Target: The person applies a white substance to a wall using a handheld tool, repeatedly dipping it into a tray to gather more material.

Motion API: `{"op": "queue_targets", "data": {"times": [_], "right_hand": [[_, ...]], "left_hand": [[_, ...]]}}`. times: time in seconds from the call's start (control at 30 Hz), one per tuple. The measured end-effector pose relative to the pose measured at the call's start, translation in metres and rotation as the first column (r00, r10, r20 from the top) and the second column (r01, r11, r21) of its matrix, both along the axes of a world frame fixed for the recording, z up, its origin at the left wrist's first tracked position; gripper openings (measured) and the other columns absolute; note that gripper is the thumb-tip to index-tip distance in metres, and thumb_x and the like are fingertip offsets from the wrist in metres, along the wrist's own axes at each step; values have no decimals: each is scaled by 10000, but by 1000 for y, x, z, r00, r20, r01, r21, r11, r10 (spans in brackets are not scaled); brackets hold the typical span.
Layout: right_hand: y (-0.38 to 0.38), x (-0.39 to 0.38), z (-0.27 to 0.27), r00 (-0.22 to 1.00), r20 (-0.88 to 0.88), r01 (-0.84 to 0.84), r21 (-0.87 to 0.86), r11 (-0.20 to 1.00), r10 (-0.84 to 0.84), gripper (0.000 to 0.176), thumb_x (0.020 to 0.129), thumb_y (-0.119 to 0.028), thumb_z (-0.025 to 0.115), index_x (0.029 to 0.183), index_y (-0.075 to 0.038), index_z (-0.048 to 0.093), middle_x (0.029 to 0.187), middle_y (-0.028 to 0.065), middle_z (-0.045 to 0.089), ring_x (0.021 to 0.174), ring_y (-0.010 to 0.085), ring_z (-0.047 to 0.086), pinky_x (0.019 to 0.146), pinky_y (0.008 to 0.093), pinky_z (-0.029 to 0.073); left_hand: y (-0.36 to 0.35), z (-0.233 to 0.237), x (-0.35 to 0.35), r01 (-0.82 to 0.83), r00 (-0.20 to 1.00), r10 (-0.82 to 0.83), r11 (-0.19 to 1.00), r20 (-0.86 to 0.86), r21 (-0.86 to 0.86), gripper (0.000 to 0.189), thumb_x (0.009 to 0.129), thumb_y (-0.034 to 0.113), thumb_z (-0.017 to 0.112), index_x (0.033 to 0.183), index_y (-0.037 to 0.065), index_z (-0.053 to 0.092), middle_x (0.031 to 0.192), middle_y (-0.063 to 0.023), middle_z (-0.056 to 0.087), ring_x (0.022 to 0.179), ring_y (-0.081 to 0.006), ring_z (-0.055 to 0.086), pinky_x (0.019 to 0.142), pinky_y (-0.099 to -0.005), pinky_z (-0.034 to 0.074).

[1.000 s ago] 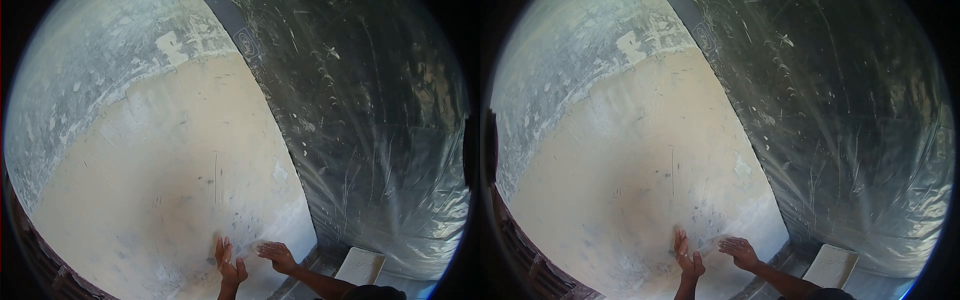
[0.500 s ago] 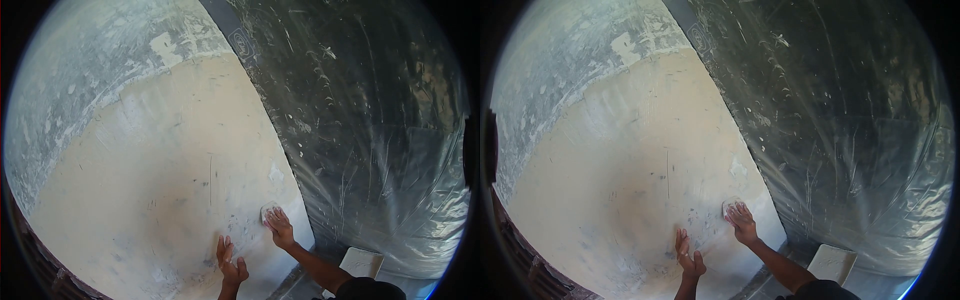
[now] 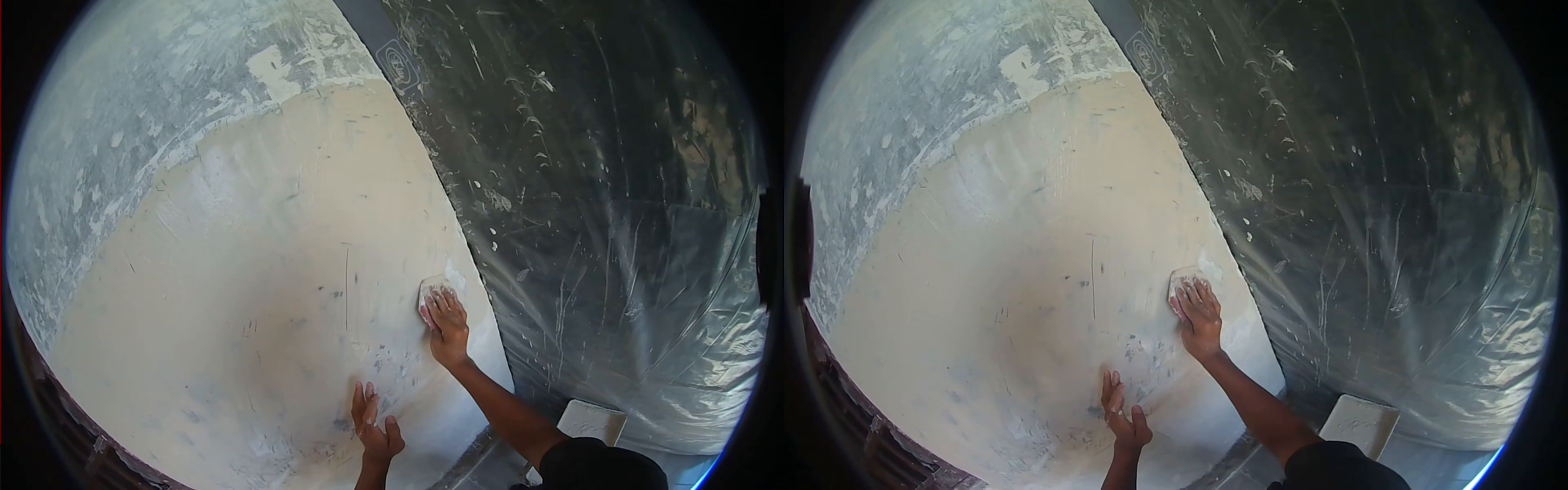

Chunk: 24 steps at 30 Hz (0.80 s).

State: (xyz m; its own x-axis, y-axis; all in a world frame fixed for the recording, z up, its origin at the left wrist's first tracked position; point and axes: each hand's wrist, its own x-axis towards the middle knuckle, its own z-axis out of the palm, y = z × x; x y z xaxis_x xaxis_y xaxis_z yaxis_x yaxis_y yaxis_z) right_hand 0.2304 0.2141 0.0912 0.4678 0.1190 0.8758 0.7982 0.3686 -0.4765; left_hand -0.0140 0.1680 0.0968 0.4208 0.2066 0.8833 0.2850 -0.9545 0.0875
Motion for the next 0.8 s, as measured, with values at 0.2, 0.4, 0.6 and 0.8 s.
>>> {"op": "queue_targets", "data": {"times": [0.2, 0.4, 0.6, 0.8], "right_hand": [[-112, -139, -189, 863, 29, -441, -445, 779, 505, 431, 819, 67, 610, 1190, -133, 701, 1304, 56, 656, 1310, 241, 548, 1101, 437, 395], [-73, -47, 0, 976, -3, -218, -83, 972, 218, 465, 831, 117, 573, 1233, -89, 686, 1248, 124, 688, 1219, 278, 626, 1023, 397, 443], [-7, -27, 88, 998, -33, 57, 95, 994, -55, 505, 822, 80, 586, 1296, -82, 650, 1328, 157, 633, 1296, 351, 541, 1086, 446, 376], [-75, -208, -103, 997, 13, -66, -267, 961, 72, 327, 858, -27, 668, 1175, -101, 701, 1272, 91, 671, 1278, 308, 553, 1053, 462, 384]], "left_hand": [[1, -5, -24, 36, 999, -35, 999, 27, -21, 418, 899, 95, 506, 1289, -52, 481, 1335, -365, 534, 1334, -530, 429, 1109, -551, 354], [-4, 5, -45, 67, 998, -67, 997, 2, 25, 403, 907, 94, 503, 1279, -61, 487, 1344, -392, 504, 1327, -519, 445, 1089, -536, 401], [-15, 3, -63, 203, 974, -192, 976, 121, -80, 406, 920, 113, 500, 1291, -52, 482, 1282, -373, 573, 1322, -537, 443, 1097, -546, 356], [-14, 2, -95, 160, 986, -159, 987, 44, -10, 418, 919, 135, 508, 1287, -63, 482, 1290, -384, 561, 1329, -530, 439, 1099, -540, 364]]}}
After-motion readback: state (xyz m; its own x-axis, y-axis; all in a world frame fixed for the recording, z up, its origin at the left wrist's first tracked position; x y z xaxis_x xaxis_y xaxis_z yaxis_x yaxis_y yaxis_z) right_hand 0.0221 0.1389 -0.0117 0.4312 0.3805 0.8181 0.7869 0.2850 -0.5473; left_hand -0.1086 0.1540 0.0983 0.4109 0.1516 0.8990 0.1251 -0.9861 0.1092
